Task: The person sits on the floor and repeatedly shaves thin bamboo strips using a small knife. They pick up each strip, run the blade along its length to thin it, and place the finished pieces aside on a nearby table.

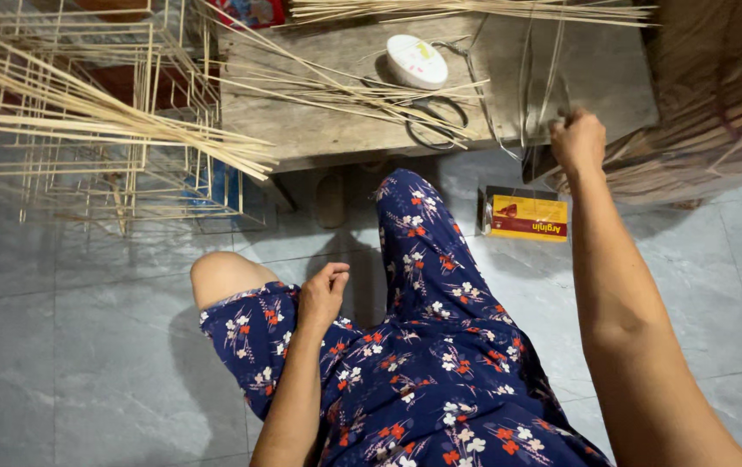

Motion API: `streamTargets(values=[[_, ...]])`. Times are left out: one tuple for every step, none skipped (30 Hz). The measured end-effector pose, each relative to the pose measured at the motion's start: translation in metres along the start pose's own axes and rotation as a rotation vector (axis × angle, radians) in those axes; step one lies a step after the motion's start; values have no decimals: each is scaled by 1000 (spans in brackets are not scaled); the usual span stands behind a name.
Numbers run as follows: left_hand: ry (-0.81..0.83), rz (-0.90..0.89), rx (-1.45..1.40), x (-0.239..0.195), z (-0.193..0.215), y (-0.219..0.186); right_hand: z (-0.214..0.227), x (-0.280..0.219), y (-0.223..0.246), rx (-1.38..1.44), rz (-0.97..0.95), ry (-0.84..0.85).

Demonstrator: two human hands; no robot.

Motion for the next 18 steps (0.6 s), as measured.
streamTargets(values=[[3, -2, 8, 1, 0, -1, 10, -7, 10, 14, 20, -71], [4, -15, 9, 1, -1, -3, 17, -14, 24, 29, 40, -142], [6, -27, 10, 1, -2, -4, 16, -18, 43, 137, 84, -124], [7, -38, 12, 1, -3, -5, 15, -23, 63, 245, 127, -104], [7, -33, 12, 1, -3, -4, 13, -30, 84, 354, 169, -83], [7, -29, 11, 0, -3, -4, 9, -40, 110, 404, 264, -35], [7, -29, 11, 1, -4, -4, 4, -51, 138, 456, 359, 8], [2, -24, 15, 1, -4, -4, 0, -63, 163, 436, 421, 30], [-5, -21, 19, 1, -4, -4, -4, -74, 189, 416, 484, 51], [-11, -18, 22, 1, -4, -4, -10, -79, 210, 304, 487, 66], [-14, -21, 18, -1, -4, -4, -16, -85, 227, 191, 488, 83], [-18, -24, 15, -1, -4, -4, -18, -90, 244, 157, 519, 80], [-21, -27, 11, -2, -3, -3, -21, -93, 260, 124, 549, 76], [-28, -44, 4, -3, -2, -3, -25, -95, 274, 90, 579, 72], [-34, -62, -4, -3, -1, -4, -30, -95, 283, 44, 574, 96], [-41, -79, -12, -4, 1, -4, -36, -94, 291, -2, 569, 120], [-49, -75, -4, -4, 3, -3, -43, -93, 295, -51, 559, 144], [-57, -71, 3, -5, 5, -1, -49, -91, 300, -75, 553, 132]])
Point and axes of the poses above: each hand's wrist, its own x-axis towards the middle knuckle, its own z-axis out of the back of the hand, y = z × x, the point moved 7 cm from there along x, towards the middle knuckle, and after that the axes turned 15 degrees about -x, right-handed, at the moved point
